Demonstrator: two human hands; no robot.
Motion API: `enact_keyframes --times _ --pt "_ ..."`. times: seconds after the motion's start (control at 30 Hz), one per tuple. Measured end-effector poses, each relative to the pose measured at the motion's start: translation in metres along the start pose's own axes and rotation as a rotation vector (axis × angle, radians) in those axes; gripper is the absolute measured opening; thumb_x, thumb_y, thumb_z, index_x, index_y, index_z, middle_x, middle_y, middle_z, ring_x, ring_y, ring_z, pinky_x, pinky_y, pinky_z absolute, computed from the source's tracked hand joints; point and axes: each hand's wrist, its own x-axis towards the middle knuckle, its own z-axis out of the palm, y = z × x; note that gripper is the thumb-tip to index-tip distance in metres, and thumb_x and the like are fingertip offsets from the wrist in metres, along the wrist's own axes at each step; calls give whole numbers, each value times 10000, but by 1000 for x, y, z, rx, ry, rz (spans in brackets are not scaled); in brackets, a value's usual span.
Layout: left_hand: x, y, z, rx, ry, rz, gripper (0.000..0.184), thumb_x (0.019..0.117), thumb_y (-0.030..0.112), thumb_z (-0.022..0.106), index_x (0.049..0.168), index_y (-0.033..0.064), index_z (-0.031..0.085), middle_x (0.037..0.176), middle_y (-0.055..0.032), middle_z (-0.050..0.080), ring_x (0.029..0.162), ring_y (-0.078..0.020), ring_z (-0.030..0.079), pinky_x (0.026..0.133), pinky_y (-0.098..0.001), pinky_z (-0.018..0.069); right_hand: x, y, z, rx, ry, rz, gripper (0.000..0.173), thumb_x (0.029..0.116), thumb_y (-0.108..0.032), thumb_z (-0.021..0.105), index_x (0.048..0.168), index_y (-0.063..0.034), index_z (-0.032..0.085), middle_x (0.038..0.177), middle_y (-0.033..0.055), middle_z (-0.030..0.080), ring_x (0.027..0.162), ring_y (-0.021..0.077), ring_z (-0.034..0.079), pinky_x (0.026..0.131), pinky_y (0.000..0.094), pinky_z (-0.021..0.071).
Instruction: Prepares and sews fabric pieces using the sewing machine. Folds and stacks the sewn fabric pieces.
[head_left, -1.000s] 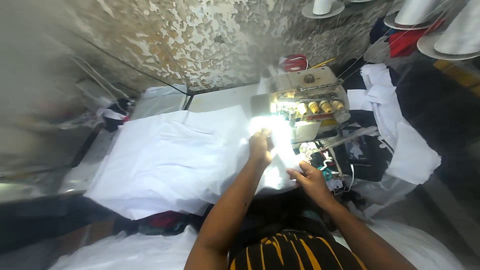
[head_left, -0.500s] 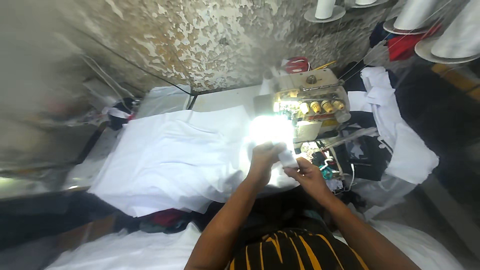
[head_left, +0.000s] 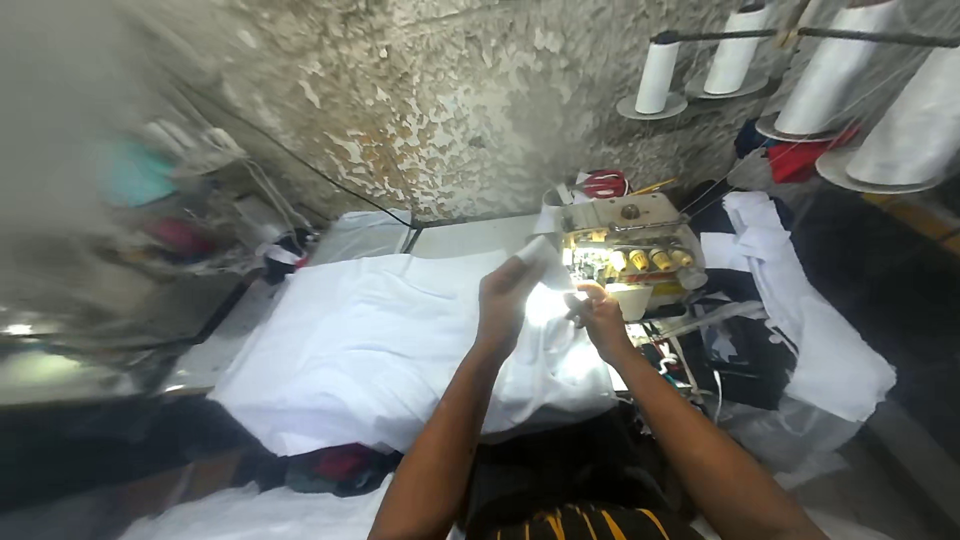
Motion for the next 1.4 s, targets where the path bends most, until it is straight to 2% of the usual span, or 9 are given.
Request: enact_keyframes --times 0.17,0.4,0.47,0.57,0.67,0.83,0.97,1.13,1.4 --pt "3 1 2 -90 -28 14 119 1009 36 585 1057 39 694 936 30 743 878 -48 708 843 -264 597 -5 -9 -5 162 -182 -35 103 1022 -64 575 1126 -61 572 905 6 679 612 36 609 533 192 510" --pt "-47 -5 4 184 -465 -11 298 1061 132 479 966 -43 701 1019 -37 686 929 2 636 856 -201 536 -93 -71 -46 355 -380 64 247 1100 -220 427 1106 -145 663 938 16 772 619 85 704 603 225 609" --pt "-54 -35 -2 338 -469 -85 425 1096 174 360 1056 -56 715 1046 -98 733 1017 -89 686 968 -320 542 -114 -73 -55 301 -363 143 237 1099 -182 405 1116 -122 633 982 47 778 604 101 706 598 226 609" --pt "-63 -89 -7 914 -788 -32 370 1051 246 548 1037 -79 724 1021 -236 728 1079 -366 693 1023 -547 485 -132 -67 -55 96 -296 112 171 1091 -177 439 1118 -111 594 975 9 770 653 73 706 623 214 599" --pt "-76 -118 6 1268 -1033 89 492 948 489 677 1014 8 760 1099 -184 739 1166 -349 656 1156 -526 362 -130 -65 -45 -227 -202 -106 203 1077 -229 488 1087 -94 639 905 -51 692 761 -3 660 683 186 567" --pt "-75 -25 34 996 -1549 -178 326 1038 222 592 1046 -75 724 1001 -266 709 1019 -447 669 878 -645 472 -97 -56 -24 -260 -296 -235 243 1094 -211 462 1099 -31 624 940 20 676 845 31 658 792 242 571" --pt "-35 53 -6 1022 -1340 -2 260 996 203 650 940 -27 757 831 -206 717 835 -397 707 751 -610 518 -83 -67 -21 -390 -536 -71 246 1082 -244 497 975 -69 635 720 14 574 612 79 539 566 275 457" --pt "21 76 -43 1184 -1202 252 378 980 338 659 776 23 703 690 -119 639 665 -291 651 601 -503 491 -67 -94 -25 -371 -581 15 287 1091 -306 468 950 -136 652 743 -16 599 657 60 572 582 264 458" --pt "-5 65 -42 980 -1174 393 287 948 364 661 808 128 743 695 -23 672 637 -163 644 575 -360 471 -85 -93 -25 -444 -648 -174 158 964 -261 563 991 -174 693 749 -103 619 662 -15 563 584 241 463"
